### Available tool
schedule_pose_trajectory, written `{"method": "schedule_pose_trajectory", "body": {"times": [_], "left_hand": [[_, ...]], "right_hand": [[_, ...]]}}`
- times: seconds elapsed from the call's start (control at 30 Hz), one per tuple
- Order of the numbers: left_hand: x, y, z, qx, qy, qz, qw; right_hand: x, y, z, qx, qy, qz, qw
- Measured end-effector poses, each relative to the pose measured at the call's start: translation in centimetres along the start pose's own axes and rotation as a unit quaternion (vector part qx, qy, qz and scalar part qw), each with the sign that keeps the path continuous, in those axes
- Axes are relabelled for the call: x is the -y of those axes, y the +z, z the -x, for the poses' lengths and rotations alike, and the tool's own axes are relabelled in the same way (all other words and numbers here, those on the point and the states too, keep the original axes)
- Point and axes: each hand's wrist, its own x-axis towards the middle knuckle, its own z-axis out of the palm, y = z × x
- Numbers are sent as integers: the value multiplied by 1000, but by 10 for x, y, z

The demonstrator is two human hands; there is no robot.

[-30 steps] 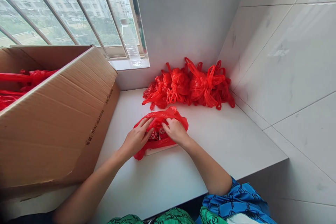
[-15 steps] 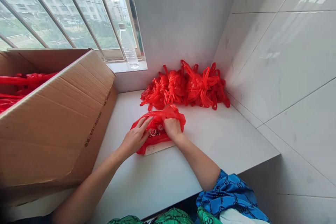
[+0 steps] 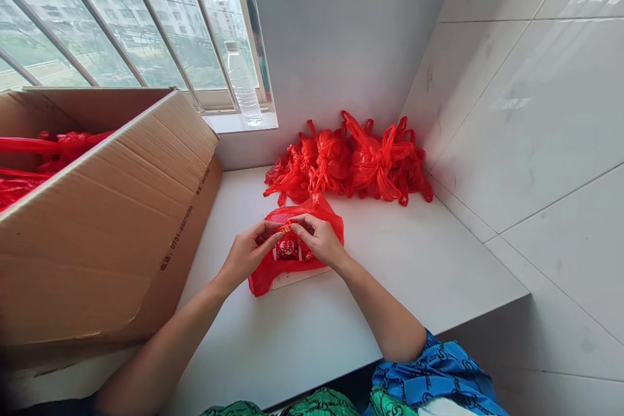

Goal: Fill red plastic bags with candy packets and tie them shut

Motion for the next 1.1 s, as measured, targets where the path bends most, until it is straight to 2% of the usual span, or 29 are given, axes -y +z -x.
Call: {"method": "schedule_pose_trajectory", "body": {"times": [0.23,0.33,0.43,0.5,0.57,0.7,0.77,0.83,0.93,1.03,1.1], "left_hand": [[1,3,0,13,-18,48,999],[0,4,0,10,-6,23,1000],[-8,-4,1,-25,7,-77,997],[-17,-14,6,-51,5,-164,985],[-25,-24,16,-53,-10,-254,966],[-29,-27,47,42,-60,-387,919],[-21,-22,61,90,-66,-417,902],[-11,-18,71,110,-57,-429,895],[-5,-21,77,77,-26,-399,913],[-18,-34,76,-6,-22,-305,952],[-30,-44,75,-56,-31,-228,971]], "right_hand": [[-2,4,-1,-38,3,-31,999],[-3,3,-1,-47,10,-24,999],[-1,-5,2,-63,-25,119,991],[3,-13,6,-61,-49,250,965],[9,-19,12,-31,-50,336,940],[13,-19,23,56,3,430,901],[12,-15,25,94,31,461,882],[9,-12,25,120,41,461,878],[9,-11,22,94,7,417,904],[18,-16,21,14,-54,368,928],[27,-21,24,-35,-83,356,930]]}}
